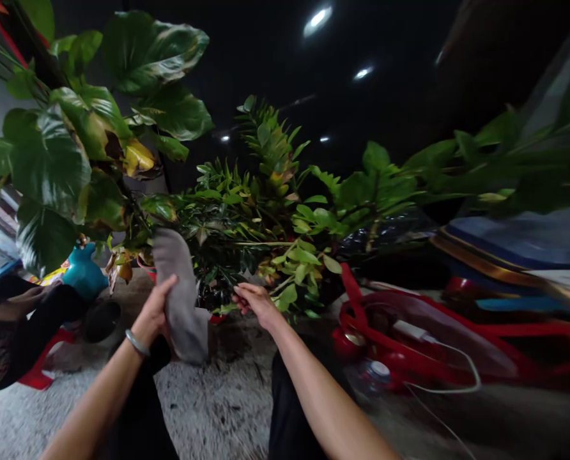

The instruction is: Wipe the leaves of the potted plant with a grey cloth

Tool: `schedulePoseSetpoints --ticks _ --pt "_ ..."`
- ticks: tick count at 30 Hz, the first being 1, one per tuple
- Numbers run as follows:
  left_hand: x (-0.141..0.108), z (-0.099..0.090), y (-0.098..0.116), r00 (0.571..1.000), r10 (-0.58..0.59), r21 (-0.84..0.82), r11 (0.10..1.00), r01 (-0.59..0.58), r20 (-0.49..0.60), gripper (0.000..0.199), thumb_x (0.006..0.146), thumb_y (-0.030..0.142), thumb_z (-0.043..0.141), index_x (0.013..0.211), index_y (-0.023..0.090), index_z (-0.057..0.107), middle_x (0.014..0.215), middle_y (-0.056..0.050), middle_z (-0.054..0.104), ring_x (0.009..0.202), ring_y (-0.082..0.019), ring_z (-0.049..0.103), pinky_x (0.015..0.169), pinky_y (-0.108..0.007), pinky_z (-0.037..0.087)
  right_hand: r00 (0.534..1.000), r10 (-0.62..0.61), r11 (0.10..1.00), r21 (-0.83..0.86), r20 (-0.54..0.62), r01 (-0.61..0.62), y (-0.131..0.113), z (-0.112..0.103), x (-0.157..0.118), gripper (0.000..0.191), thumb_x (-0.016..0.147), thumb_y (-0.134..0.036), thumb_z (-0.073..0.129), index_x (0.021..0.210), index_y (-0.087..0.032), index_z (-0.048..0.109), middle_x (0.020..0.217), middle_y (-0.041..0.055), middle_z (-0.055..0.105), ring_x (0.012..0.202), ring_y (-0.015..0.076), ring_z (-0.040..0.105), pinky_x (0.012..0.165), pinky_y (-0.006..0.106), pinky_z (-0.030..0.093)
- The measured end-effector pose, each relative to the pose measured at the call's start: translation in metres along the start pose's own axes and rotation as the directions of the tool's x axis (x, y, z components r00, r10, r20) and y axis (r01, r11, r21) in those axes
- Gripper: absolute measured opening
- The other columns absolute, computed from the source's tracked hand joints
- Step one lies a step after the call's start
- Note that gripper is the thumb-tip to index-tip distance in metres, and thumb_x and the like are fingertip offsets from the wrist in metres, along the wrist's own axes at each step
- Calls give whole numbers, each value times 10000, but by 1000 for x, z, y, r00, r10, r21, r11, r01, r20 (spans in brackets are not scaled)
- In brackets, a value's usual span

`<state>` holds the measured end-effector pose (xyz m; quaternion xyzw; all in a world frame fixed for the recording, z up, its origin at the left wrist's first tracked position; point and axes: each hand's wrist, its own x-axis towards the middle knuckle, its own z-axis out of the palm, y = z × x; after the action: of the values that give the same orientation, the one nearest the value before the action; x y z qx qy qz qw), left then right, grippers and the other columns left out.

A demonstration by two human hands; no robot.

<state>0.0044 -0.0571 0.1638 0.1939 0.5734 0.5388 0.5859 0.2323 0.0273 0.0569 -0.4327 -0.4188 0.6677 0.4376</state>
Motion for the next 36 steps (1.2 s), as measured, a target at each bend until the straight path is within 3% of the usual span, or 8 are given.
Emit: schedulePoseSetpoints --ticks 3,5,12,17,20,24,30,36 --pt "-14 -9 -50 990 -113 209 973 94 82 439 603 337 922 924 93 748 765 -107 779 647 -238 709 654 -335 574 1000 10 1000 -13 -13 -10 0 -4 -1 186 696 -332 784 706 -190 664 591 2 696 470 121 577 391 195 403" --pt "-25 -13 -51 983 -102 208 976 68 155 470 554 322 947 918 94 757 788 -106 783 655 -230 711 653 -317 571 1000 14 1000 -20 -8 -14 -1 -7 -1 193 700 -335 779 684 -187 655 577 -3 683 459 115 561 387 193 398" --pt "-13 3 37 974 226 -236 946 -223 -18 440 727 287 848 1132 183 712 855 -57 793 773 -270 755 731 -369 627 1000 -4 1000 -7 -2 4 -3 -1 0 257 716 -373 764 645 -190 599 566 -9 649 451 94 528 380 177 364" --pt "-8 8 -21 999 -27 -80 996 24 -42 470 696 296 871 1103 129 705 821 -81 791 819 -294 765 794 -391 620 1000 -1 1000 -9 -17 1 -3 -1 -1 234 744 -356 718 650 -199 571 569 -12 655 442 101 542 385 183 389" --pt "-23 -6 -61 973 -199 108 977 186 119 576 593 241 919 1121 114 725 857 -104 800 857 -311 763 814 -381 601 999 11 1000 -24 -45 -12 -2 -6 -1 185 759 -324 695 674 -197 591 576 -11 666 446 104 553 374 175 374" --pt "-33 -13 -42 972 -108 68 993 96 208 539 562 252 912 1059 121 750 850 -95 798 739 -264 740 746 -351 587 998 31 999 -32 -59 -33 -1 -10 0 164 775 -296 672 670 -191 602 557 -17 652 422 95 525 360 169 346" --pt "-1 48 26 955 241 -85 970 -229 174 339 581 344 891 832 167 746 716 -37 750 642 -190 677 645 -276 559 999 31 999 -38 -43 -32 -2 -1 -1 122 764 -284 672 708 -181 638 560 -16 653 425 85 522 368 164 327" --pt "22 76 -8 943 110 376 898 -229 313 342 588 316 892 850 132 774 750 -63 758 657 -206 651 630 -301 527 998 47 996 -79 -31 -49 1 -4 -1 163 725 -251 676 598 -185 600 485 -8 618 398 113 532 360 195 334"
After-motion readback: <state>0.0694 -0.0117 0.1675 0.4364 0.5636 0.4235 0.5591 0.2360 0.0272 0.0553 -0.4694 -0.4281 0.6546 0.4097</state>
